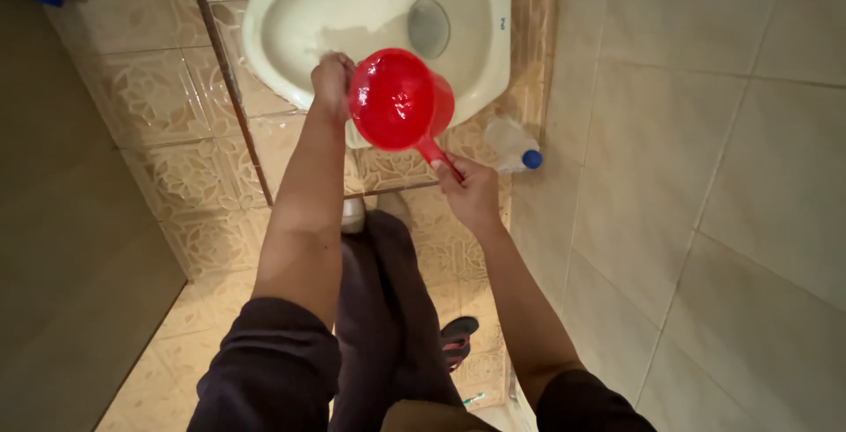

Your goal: Cleaning a squat toilet using a brush, sponge, and water.

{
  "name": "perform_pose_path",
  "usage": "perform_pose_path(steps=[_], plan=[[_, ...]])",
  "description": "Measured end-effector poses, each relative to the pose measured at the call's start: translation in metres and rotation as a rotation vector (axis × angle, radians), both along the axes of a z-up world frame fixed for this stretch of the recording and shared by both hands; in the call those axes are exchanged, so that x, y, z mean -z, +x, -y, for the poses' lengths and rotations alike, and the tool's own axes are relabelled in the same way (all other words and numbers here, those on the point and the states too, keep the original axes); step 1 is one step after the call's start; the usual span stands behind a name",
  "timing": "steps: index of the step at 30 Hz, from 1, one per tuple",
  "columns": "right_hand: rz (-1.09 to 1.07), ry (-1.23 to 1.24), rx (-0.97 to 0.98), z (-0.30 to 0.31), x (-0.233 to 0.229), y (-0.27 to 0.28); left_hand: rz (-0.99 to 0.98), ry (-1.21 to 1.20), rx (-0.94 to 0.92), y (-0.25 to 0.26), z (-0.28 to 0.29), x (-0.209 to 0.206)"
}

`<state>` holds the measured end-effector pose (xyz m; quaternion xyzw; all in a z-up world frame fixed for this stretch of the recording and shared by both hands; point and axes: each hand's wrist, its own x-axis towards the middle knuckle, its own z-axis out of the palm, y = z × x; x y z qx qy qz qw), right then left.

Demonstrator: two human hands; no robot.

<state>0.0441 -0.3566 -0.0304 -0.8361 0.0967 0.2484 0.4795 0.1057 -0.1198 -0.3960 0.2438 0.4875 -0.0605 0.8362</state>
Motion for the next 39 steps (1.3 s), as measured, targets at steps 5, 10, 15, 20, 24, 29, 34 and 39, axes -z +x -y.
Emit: perform_pose_path(steps=[5,10,15,20,24,29,34,39], plan=[[-0.103,0.145,0.141,0.010,0.045,0.002,0.156,-0.150,0.057,0.023,-0.005,-0.095],[-0.161,0.321,0.226,0.015,0.083,0.017,0.271,-0.153,0.332,0.015,-0.019,-0.221],[-0.310,0.472,0.207,0.012,0.109,0.042,0.148,-0.053,0.592,-0.002,-0.051,-0.256],[-0.315,0.398,0.110,-0.009,0.167,0.065,0.195,0.114,0.468,-0.024,-0.065,-0.244],[0.019,0.229,-0.153,-0.044,0.208,0.094,0.125,0.346,0.327,-0.033,-0.071,-0.267],[-0.335,0.394,0.285,-0.093,0.224,0.134,0.169,0.565,0.194,-0.039,-0.081,-0.265],[-0.506,0.556,0.420,-0.121,0.290,0.150,0.129,0.961,0.195,-0.039,-0.087,-0.257],[-0.589,1.015,0.493,-0.147,0.299,0.150,0.024,1.160,0.185,-0.045,-0.089,-0.257]])
